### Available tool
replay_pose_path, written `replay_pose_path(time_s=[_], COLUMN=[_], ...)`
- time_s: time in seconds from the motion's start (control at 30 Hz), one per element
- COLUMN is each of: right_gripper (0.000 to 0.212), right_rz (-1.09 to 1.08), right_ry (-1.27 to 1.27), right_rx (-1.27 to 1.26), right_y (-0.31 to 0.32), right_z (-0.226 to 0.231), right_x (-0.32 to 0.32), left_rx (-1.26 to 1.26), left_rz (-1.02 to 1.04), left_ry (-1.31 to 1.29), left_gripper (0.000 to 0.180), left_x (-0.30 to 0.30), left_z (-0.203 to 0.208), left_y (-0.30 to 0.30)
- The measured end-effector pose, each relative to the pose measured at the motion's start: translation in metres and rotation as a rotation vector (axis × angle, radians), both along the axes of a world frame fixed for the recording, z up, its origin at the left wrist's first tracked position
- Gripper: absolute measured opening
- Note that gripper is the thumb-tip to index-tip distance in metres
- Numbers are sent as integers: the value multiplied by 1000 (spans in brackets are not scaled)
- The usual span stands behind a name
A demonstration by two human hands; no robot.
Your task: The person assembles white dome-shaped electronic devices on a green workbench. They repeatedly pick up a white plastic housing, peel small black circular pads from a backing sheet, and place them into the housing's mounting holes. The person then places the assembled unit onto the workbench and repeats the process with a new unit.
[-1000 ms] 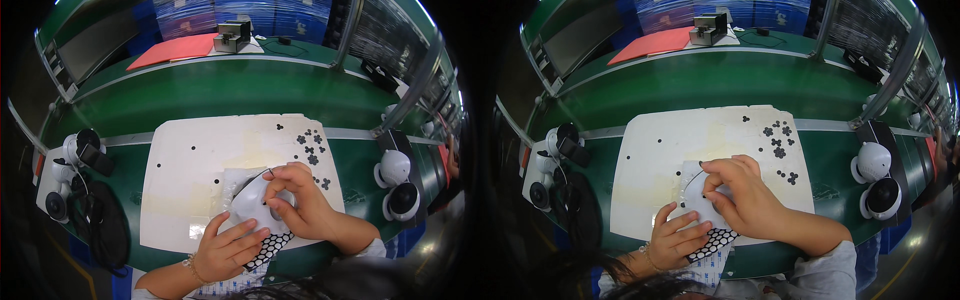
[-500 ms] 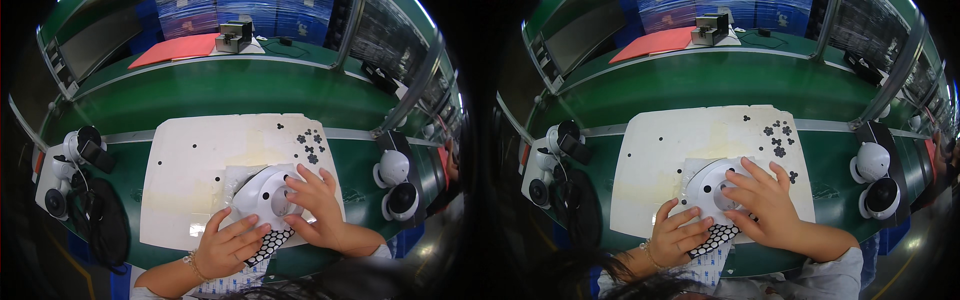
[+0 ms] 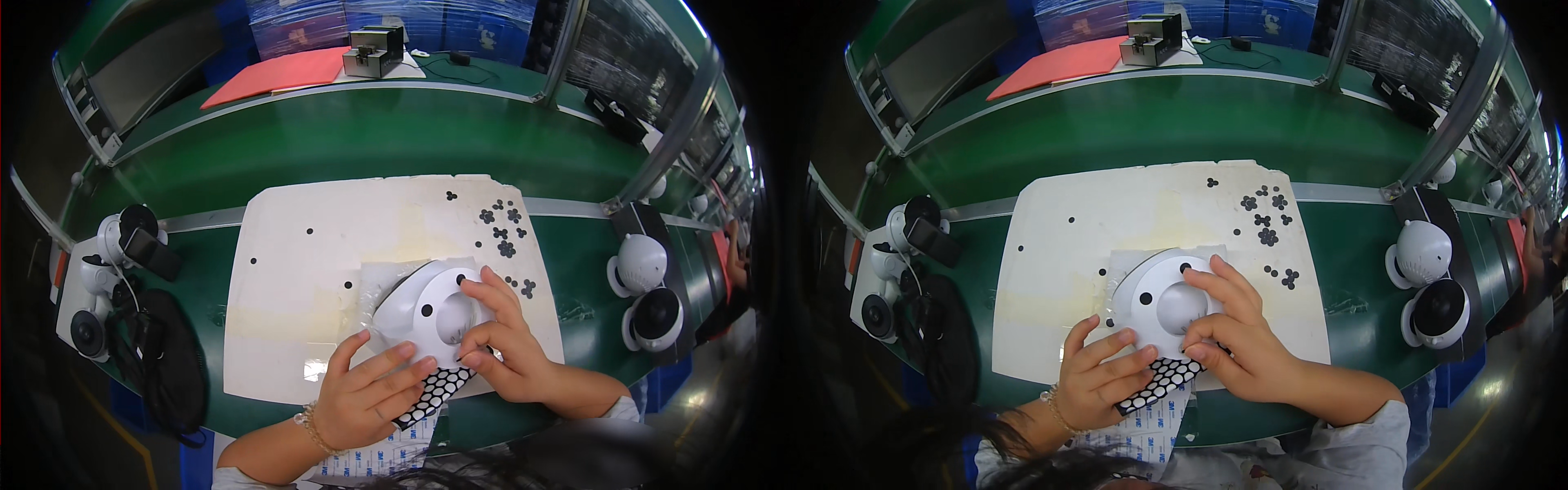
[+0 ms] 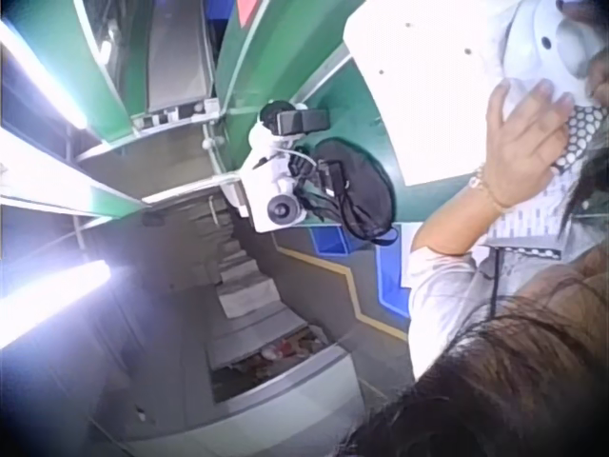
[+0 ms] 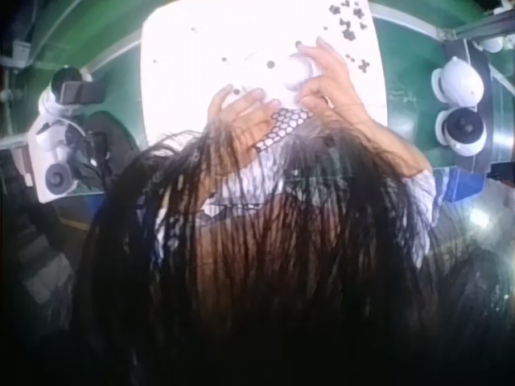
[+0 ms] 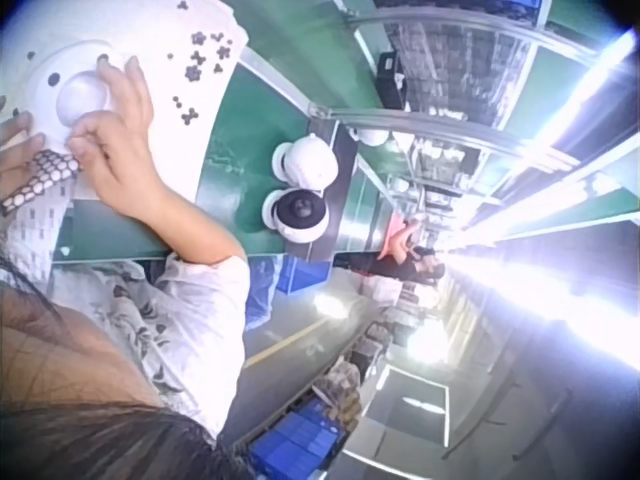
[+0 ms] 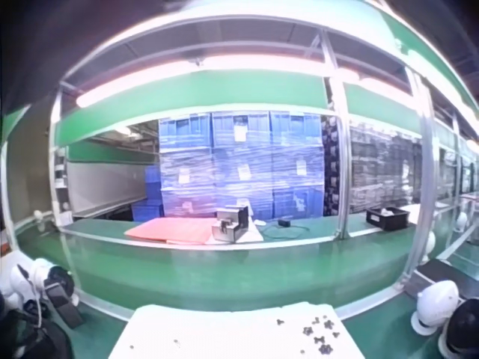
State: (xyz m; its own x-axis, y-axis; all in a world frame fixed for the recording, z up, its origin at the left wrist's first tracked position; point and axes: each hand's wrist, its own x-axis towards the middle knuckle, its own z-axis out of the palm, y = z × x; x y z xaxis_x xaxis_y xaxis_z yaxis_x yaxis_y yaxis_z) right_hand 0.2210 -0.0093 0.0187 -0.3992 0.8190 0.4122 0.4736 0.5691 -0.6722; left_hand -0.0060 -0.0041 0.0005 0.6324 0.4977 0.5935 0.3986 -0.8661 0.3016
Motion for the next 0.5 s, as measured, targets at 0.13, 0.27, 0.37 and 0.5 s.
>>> replay_pose_path(time_s=[0.13, 0.27, 0.37, 0.5], right_gripper=[4, 5, 9, 24], right_rz=[1, -22, -55, -179], right_ry=[2, -22, -110, -356], right_rx=[-15, 41, 216, 532], right_y=[0, -1, -2, -11], right_z=[-2, -3, -11, -20], right_x=[-1, -1, 3, 12], left_rx=[-1, 8, 13, 6], left_rz=[15, 24, 22, 44], left_ry=[-6, -10, -9, -18], left_gripper=[11, 12, 12, 11], left_x=[2, 3, 3, 3], left_z=[-1, -1, -2, -3], left_y=[0, 0, 0, -1])
